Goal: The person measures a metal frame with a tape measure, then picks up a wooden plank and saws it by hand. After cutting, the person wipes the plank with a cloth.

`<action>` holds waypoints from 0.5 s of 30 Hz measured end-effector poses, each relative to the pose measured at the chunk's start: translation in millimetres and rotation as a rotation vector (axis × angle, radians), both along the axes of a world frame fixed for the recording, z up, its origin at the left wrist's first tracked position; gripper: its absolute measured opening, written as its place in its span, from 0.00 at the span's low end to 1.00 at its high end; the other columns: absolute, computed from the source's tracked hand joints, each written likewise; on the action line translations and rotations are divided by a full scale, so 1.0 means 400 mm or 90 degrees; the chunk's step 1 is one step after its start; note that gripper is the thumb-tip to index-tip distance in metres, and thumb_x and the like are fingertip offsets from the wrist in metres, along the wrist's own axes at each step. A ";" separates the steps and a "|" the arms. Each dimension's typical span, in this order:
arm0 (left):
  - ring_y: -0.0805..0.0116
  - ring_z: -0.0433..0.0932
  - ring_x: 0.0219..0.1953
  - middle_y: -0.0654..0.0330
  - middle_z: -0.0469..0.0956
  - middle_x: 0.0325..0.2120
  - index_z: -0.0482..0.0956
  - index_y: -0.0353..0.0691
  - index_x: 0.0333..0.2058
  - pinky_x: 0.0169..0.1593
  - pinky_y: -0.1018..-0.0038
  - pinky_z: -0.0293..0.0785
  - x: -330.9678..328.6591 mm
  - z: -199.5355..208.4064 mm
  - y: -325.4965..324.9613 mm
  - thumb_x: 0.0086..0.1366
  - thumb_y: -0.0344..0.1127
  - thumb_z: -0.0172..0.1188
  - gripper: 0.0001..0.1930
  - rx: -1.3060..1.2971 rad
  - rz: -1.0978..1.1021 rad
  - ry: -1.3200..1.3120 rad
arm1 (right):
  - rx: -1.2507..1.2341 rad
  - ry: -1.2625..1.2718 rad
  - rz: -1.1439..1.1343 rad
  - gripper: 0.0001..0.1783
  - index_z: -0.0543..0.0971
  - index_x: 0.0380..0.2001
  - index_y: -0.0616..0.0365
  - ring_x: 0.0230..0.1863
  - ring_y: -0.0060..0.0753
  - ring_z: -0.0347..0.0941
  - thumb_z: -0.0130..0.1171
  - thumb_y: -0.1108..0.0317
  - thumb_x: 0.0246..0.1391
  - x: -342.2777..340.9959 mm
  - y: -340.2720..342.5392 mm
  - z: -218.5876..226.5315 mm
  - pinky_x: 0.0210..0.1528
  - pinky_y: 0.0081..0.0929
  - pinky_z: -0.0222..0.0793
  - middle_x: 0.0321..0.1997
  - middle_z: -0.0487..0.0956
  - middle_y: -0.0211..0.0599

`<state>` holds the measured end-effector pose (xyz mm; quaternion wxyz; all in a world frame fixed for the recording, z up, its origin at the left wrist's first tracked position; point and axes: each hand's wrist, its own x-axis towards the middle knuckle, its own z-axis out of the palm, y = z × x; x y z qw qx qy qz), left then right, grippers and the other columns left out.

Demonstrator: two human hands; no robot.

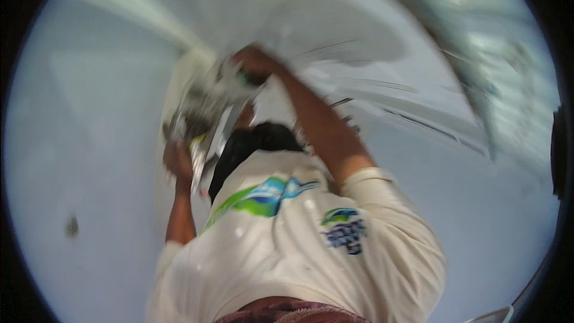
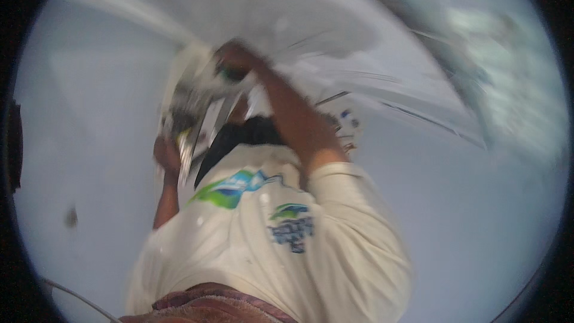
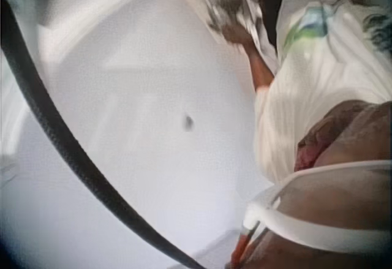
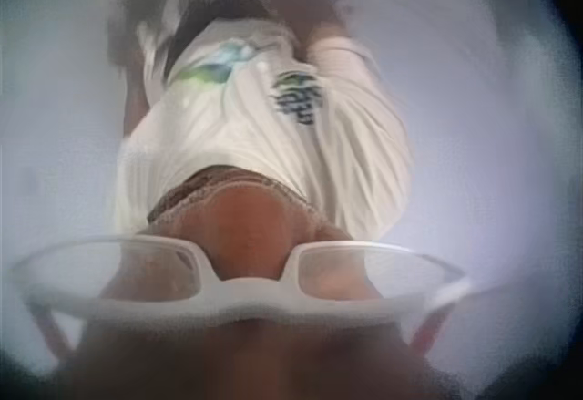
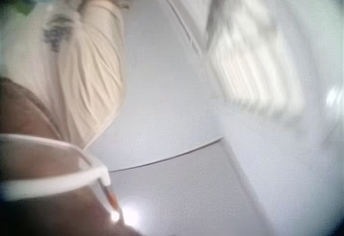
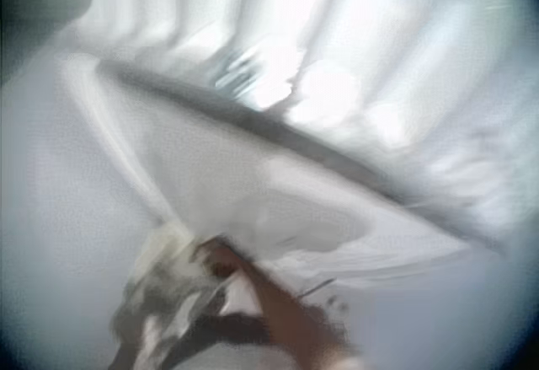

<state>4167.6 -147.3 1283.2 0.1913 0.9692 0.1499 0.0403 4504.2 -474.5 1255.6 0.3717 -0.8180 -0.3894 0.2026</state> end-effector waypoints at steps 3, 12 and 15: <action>0.39 0.75 0.54 0.41 0.79 0.51 0.75 0.31 0.58 0.58 0.48 0.66 0.011 0.100 -0.039 0.75 0.50 0.51 0.27 -0.006 0.088 0.069 | -0.105 0.454 -0.127 0.26 0.90 0.48 0.49 0.51 0.32 0.81 0.54 0.42 0.70 0.007 0.086 0.132 0.60 0.32 0.72 0.45 0.89 0.39; 0.40 0.74 0.57 0.43 0.79 0.53 0.76 0.35 0.58 0.61 0.50 0.64 -0.008 0.074 -0.102 0.77 0.48 0.41 0.26 -0.101 0.181 0.077 | -0.113 0.640 0.082 0.27 0.89 0.52 0.52 0.57 0.35 0.77 0.54 0.42 0.71 -0.067 0.093 -0.035 0.65 0.29 0.68 0.58 0.85 0.38; 0.48 0.76 0.57 0.45 0.80 0.54 0.78 0.33 0.57 0.64 0.54 0.66 -0.036 0.012 -0.077 0.79 0.48 0.41 0.26 -0.198 0.249 0.022 | 0.046 0.558 0.068 0.27 0.89 0.51 0.50 0.56 0.37 0.79 0.57 0.42 0.69 -0.112 0.061 -0.071 0.65 0.33 0.69 0.56 0.86 0.43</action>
